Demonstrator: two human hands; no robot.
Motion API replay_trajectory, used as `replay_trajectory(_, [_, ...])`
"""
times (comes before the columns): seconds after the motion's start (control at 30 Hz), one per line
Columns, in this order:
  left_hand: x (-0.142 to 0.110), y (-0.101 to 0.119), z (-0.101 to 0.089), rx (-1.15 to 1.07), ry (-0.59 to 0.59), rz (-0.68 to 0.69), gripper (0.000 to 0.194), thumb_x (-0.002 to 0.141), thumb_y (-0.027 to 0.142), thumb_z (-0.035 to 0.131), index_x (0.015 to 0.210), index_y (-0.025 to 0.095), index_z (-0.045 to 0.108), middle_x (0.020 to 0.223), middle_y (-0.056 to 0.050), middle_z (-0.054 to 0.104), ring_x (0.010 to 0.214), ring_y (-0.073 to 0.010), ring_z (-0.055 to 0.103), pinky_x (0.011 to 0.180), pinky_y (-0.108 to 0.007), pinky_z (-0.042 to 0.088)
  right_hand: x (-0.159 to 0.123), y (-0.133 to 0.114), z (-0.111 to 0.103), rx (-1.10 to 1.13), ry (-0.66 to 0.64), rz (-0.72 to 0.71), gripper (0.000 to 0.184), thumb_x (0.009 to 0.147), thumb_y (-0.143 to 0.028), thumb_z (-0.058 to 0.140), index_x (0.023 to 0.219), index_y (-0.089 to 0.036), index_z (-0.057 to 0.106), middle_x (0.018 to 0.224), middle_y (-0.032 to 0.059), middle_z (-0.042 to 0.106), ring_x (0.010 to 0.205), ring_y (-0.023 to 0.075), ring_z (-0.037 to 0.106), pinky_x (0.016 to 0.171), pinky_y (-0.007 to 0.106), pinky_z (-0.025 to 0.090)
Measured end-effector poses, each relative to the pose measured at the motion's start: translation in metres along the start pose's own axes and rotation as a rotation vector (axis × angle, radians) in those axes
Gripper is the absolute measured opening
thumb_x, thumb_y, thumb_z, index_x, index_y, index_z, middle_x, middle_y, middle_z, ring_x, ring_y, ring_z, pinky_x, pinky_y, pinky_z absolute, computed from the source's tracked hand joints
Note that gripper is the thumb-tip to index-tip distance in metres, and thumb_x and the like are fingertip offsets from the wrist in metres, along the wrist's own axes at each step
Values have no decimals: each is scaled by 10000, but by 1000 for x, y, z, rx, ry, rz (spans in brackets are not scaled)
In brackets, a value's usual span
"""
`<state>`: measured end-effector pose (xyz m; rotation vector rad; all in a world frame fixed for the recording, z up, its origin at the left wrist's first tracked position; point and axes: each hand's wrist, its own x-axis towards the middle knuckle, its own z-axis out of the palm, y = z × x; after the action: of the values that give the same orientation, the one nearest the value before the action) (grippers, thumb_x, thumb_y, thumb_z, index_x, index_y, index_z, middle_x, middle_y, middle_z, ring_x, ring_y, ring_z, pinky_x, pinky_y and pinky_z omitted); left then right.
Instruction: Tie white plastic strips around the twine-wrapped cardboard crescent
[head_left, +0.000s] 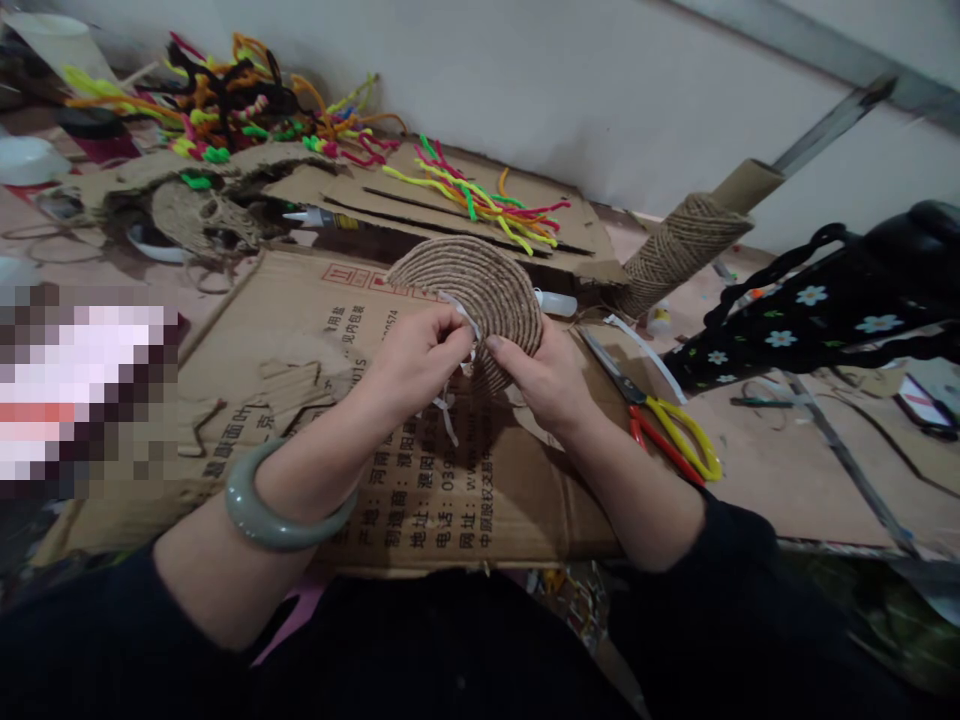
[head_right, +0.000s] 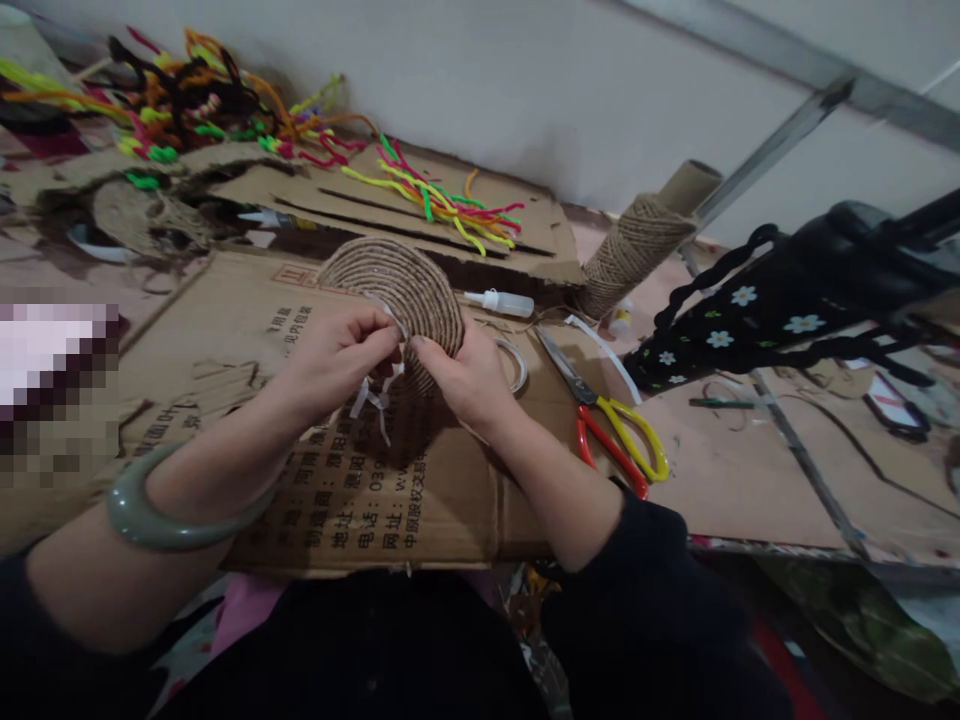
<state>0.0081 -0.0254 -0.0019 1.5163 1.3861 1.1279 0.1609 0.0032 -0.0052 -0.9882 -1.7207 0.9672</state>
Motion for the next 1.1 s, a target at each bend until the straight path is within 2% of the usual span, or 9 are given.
replay_trajectory(0.17, [-2, 8, -1, 79, 93, 62, 162, 763, 217, 512, 610, 173, 545, 569, 30, 537, 536, -101, 477, 527, -232, 369, 0, 0, 1, 111, 0, 75, 197, 702, -320, 640, 842, -198, 575, 825, 11, 641, 744, 163, 569, 746, 360, 497])
replay_trajectory(0.33, [-2, 7, -1, 70, 153, 146, 83, 752, 212, 549, 715, 173, 613, 646, 16, 603, 594, -114, 533, 587, -244, 414, 0, 1, 1, 170, 5, 91, 233, 687, -313, 648, 879, -202, 576, 859, 8, 643, 771, 164, 570, 758, 361, 498])
replay_trajectory(0.57, [3, 2, -1, -50, 179, 122, 71, 742, 227, 592, 747, 178, 643, 620, 15, 605, 570, -117, 546, 563, -250, 433, -3, 1, 3, 195, -14, 100, 245, 703, -304, 668, 912, -201, 591, 894, 13, 657, 805, 172, 587, 804, 378, 500])
replay_trajectory(0.7, [4, 5, -2, -117, 192, 101, 13, 718, 179, 614, 708, 173, 608, 614, 25, 594, 539, -100, 530, 540, -240, 427, -4, 1, 3, 297, -15, 135, 238, 715, -324, 679, 905, -211, 588, 892, 5, 653, 802, 169, 597, 807, 377, 510])
replay_trajectory(0.77, [4, 6, -2, -130, 211, 90, 51, 706, 168, 630, 684, 175, 584, 607, 29, 584, 537, -97, 527, 538, -236, 424, -4, 1, 3, 350, -17, 166, 246, 707, -330, 689, 897, -215, 586, 886, 3, 651, 792, 167, 601, 800, 373, 517])
replay_trajectory(0.9, [2, 8, -1, -241, 202, -15, 99, 727, 228, 639, 681, 172, 571, 582, 26, 565, 511, -94, 518, 510, -231, 412, -3, 1, 2, 396, -2, 199, 256, 696, -327, 702, 895, -216, 585, 885, 1, 652, 779, 160, 601, 786, 359, 524])
replay_trajectory(1.0, [1, 11, 0, -375, 111, -148, 129, 740, 263, 637, 684, 162, 579, 572, 21, 559, 473, -76, 480, 479, -218, 387, -3, 1, 3, 406, -14, 185, 238, 708, -325, 695, 891, -219, 586, 867, -4, 655, 760, 152, 600, 767, 345, 529])
replay_trajectory(1.1, [1, 14, 1, -466, 62, -200, 125, 728, 244, 638, 664, 160, 570, 565, 23, 544, 469, -65, 461, 473, -208, 370, -4, 0, 5, 389, -46, 166, 234, 715, -330, 682, 898, -222, 583, 863, -2, 660, 767, 158, 607, 762, 350, 537])
